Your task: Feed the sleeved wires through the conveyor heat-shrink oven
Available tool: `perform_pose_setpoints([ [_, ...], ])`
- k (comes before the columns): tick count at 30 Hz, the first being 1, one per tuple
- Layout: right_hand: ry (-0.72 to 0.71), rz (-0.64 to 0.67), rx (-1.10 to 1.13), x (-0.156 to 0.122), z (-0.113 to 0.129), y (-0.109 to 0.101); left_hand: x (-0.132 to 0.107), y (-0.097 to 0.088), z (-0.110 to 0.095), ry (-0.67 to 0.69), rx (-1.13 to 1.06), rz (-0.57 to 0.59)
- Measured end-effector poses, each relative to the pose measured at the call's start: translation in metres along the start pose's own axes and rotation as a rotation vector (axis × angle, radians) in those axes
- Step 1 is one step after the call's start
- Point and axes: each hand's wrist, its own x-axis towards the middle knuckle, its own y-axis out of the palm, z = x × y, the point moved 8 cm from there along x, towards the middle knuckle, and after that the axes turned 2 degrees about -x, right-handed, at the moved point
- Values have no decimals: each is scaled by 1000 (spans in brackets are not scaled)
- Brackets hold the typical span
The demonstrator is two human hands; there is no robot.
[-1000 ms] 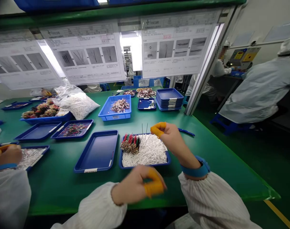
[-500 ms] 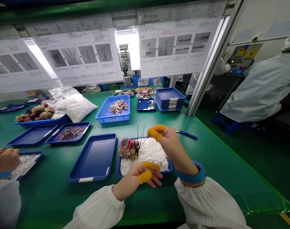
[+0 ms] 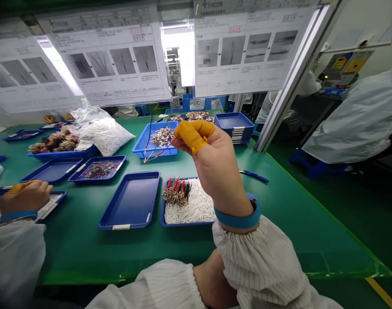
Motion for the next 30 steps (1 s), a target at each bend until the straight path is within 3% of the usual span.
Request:
perform_pose_setpoints([
  [12, 70, -2, -69, -11, -19, -26, -7, 5, 25, -64, -84, 28],
  [17, 123, 9, -158, -18, -29, -45, -23, -9, 46, -217, -26, 70],
  [19, 169, 29, -210, -22, -37, -55, -31, -25, 28, -127, 51, -25],
  [22, 257, 85, -305, -30, -52, -68, -48, -46, -33, 208, 124, -231],
  [24, 308, 135, -357, -35, -63, -71, -56, -52, -70, 355, 178, -327],
  [27, 366, 215, -412, -42, -77, -69, -59, -60, -101, 428, 243, -459],
  [30, 395, 261, -433, -46, -87, -65, -54, -71, -108, 415, 317, -564],
])
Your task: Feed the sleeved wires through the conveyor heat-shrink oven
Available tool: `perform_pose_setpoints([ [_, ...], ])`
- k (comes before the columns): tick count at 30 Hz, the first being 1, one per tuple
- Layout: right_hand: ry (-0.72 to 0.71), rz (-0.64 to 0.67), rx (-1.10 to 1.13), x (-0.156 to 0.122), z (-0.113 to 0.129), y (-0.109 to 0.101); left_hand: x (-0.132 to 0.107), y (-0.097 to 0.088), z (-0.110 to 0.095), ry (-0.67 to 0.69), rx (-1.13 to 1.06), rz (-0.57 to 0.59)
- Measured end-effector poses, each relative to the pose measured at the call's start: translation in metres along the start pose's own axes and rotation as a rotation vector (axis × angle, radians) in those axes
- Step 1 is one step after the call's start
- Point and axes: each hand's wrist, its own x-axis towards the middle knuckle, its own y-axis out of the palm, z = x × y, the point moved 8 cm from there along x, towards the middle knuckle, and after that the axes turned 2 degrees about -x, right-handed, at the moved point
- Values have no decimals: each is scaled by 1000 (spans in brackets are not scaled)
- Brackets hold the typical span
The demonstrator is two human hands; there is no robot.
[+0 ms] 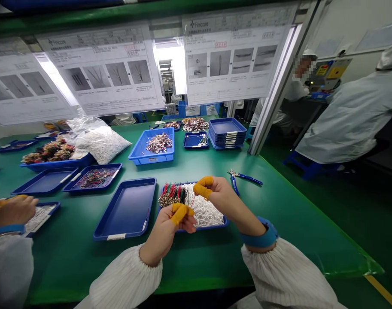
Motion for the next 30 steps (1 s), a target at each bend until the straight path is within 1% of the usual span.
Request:
perform_pose_setpoints([
  [3, 1, 12, 23, 8, -13, 2, 8, -7, 6, 39, 72, -53],
  [5, 24, -18, 30, 17, -30, 0, 12, -14, 7, 99, 108, -107],
  [6, 43, -49, -2, 22, -41, -2, 12, -19, 8, 127, 125, -140],
  [8, 80, -120, -192, 33, -60, -4, 12, -26, 8, 166, 161, -193],
  [10, 104, -173, -497, 41, -73, -3, 11, -29, 10, 179, 193, -211],
  [12, 128, -190, -771, 46, -78, 2, 10, -29, 11, 178, 215, -205],
  [13, 139, -185, -868, 48, -79, 5, 10, -28, 12, 175, 222, -199],
  [15, 146, -163, -979, 50, -79, 11, 10, -26, 14, 167, 231, -182],
  [18, 145, -126, -1012, 52, -79, 15, 11, -24, 16, 157, 232, -160],
  [23, 204, -87, -930, 50, -90, 10, 11, -27, 19, 132, 222, -163],
  [27, 216, -53, -872, 46, -93, 10, 12, -28, 20, 135, 206, -161],
  [30, 200, -50, -868, 43, -92, 11, 14, -28, 22, 128, 193, -154],
])
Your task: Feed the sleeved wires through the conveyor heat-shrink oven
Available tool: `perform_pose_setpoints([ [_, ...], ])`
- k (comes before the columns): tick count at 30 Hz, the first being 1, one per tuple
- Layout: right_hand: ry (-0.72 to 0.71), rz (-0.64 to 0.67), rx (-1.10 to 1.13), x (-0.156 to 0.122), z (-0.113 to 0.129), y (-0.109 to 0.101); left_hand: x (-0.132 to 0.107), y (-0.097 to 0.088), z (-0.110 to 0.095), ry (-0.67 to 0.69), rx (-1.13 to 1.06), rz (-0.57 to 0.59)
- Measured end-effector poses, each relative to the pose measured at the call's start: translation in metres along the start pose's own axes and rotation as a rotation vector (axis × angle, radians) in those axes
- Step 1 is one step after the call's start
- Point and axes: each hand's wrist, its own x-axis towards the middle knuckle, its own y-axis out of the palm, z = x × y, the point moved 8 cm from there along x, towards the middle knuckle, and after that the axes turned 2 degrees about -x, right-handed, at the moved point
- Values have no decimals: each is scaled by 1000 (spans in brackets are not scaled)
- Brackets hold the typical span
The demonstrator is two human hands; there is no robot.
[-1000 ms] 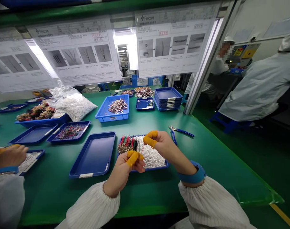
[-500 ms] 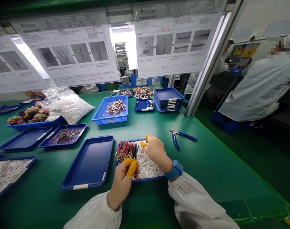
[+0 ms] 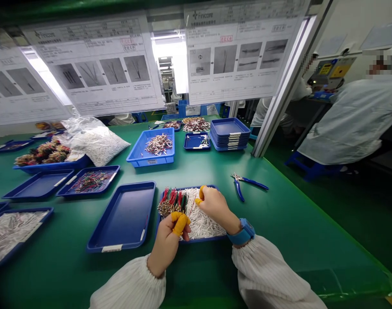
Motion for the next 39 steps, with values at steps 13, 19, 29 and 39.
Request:
perform_pose_setpoints([
  [13, -42, 50, 857, -7, -9, -9, 2, -6, 2, 14, -18, -78],
  [19, -59, 155, 1068, -21, 15, -13, 1, -8, -2, 74, 20, -98],
  [29, 65, 3, 1209, -20, -4, -15, 1, -8, -5, 53, 76, -77],
  [39, 85, -85, 1328, -25, -8, -24, 1, -1, 3, 30, 108, -4],
])
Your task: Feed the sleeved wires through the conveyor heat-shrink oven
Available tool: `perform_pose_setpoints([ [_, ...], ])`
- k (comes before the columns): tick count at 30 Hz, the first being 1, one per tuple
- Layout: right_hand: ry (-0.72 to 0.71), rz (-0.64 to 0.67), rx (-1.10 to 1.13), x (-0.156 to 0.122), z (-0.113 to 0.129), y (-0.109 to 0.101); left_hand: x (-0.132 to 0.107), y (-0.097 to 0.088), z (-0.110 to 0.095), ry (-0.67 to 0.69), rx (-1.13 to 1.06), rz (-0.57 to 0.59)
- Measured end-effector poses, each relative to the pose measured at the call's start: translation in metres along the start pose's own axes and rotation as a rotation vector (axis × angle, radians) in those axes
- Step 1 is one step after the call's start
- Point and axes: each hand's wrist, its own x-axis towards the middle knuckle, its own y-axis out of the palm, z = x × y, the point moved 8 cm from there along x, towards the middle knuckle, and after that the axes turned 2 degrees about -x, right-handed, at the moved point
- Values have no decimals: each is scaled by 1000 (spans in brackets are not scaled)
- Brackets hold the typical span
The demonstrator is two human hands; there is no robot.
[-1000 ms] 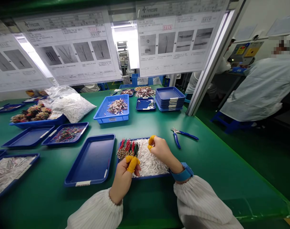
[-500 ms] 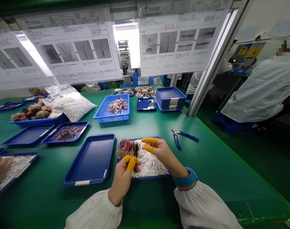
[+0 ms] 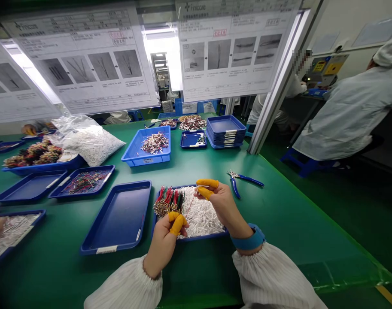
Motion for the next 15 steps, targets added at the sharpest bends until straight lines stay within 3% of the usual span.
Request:
perform_pose_setpoints([
  [15, -25, 28, -28, -3, 2, 6, -1, 7, -6, 33, 141, 68],
])
